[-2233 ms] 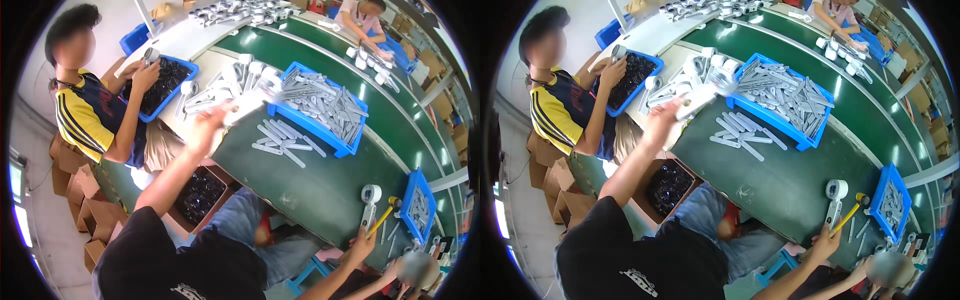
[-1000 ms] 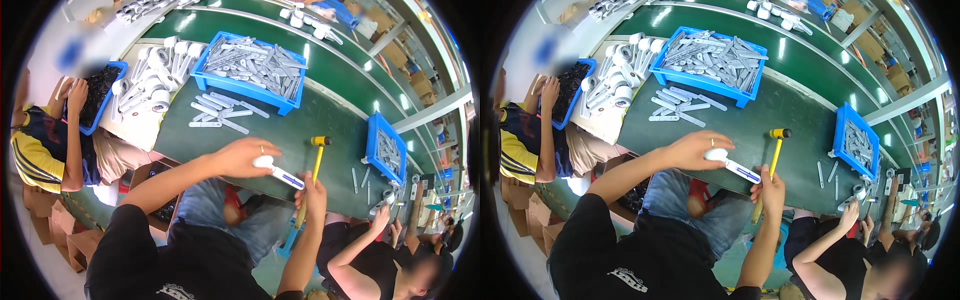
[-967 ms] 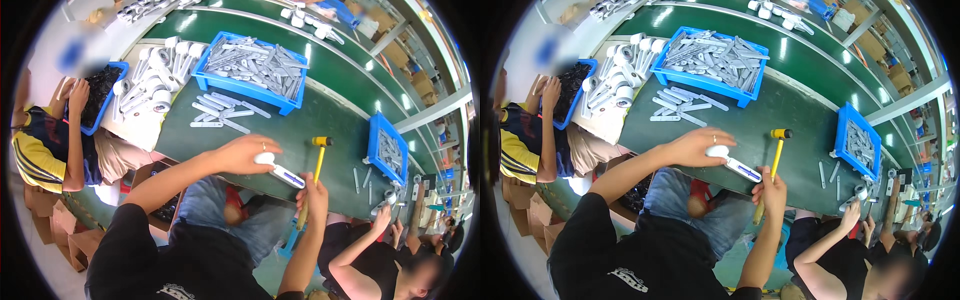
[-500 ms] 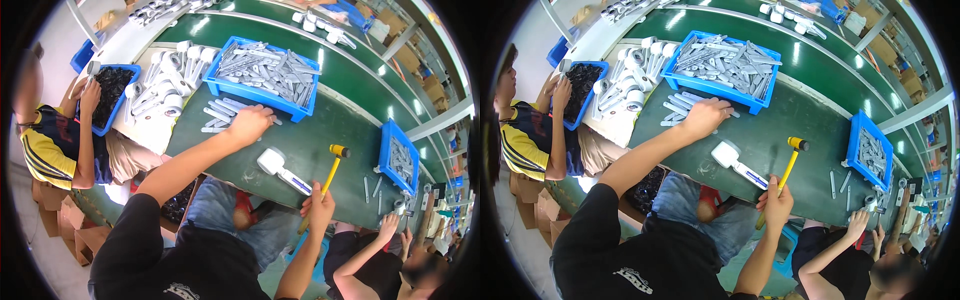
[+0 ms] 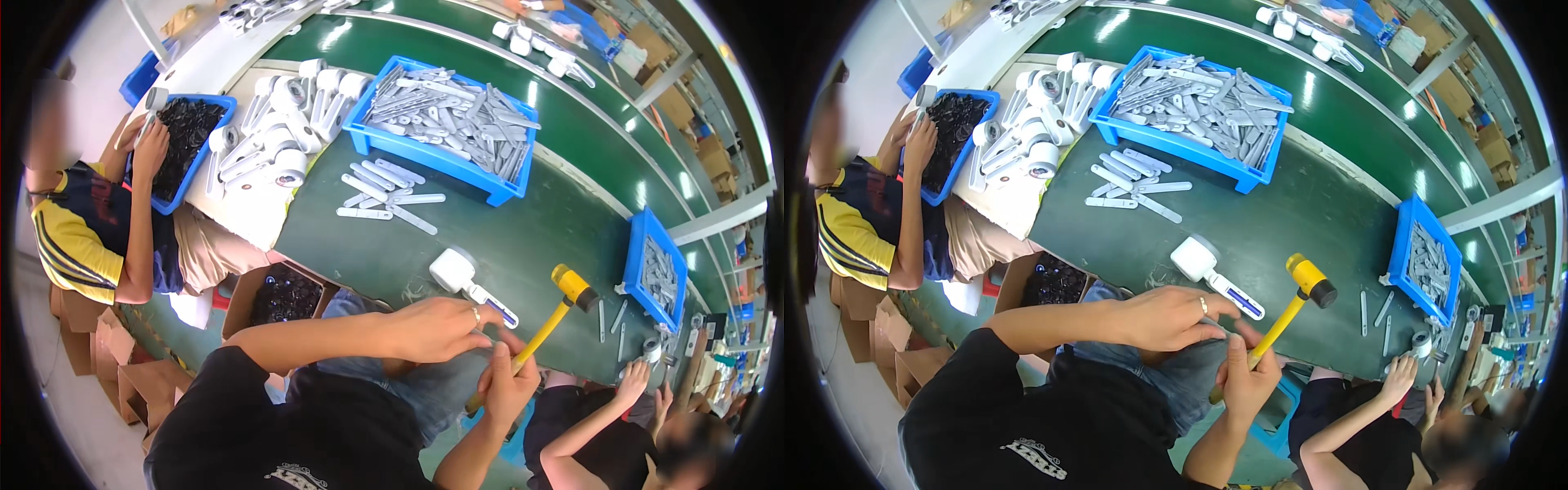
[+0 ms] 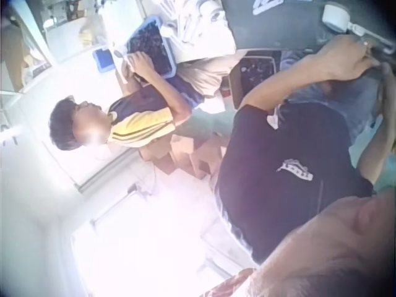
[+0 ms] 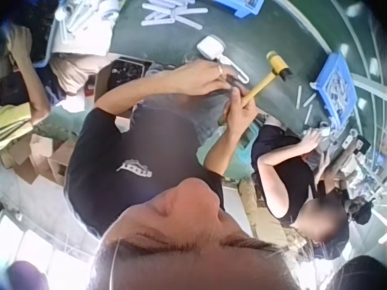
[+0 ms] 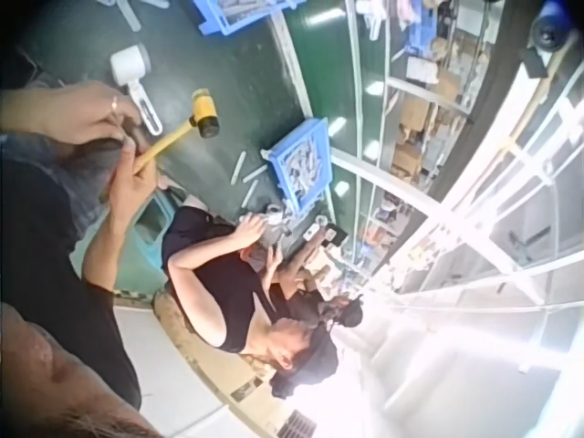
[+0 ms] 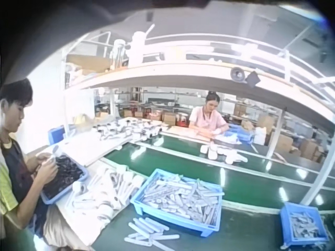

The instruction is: Assembling plastic components by inserting metal plates and tapping them into place with a rubber mallet.

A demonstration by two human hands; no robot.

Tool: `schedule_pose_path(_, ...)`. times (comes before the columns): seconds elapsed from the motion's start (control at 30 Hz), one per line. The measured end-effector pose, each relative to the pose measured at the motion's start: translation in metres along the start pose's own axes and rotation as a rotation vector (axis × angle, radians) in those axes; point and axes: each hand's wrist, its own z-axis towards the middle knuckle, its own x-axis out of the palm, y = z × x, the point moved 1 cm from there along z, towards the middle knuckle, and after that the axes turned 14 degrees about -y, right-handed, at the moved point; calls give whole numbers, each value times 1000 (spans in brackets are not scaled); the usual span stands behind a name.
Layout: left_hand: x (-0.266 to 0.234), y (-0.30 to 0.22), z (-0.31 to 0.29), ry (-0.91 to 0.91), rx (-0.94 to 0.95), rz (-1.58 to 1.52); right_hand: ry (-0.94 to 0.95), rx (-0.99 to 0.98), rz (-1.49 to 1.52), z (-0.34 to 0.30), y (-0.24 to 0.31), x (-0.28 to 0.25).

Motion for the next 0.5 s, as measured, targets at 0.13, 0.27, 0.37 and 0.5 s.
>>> schedule_pose_path(0.13, 5, 4, -1, 75, -93, -10, -3, 55, -77, -4, 2, -5)
schedule_pose_path(0.27, -17, 19, 17, -274, 331, 417, -162, -7, -97, 15, 3, -20)
schedule_pose_path(0.37, -26, 42, 26, -313, 402, 556, -213, 2, -99, 31, 9, -27)
schedule_pose_path(0.5, -28, 57, 34, -132, 377, 397, -76, 26, -150, 43, 13, -14)
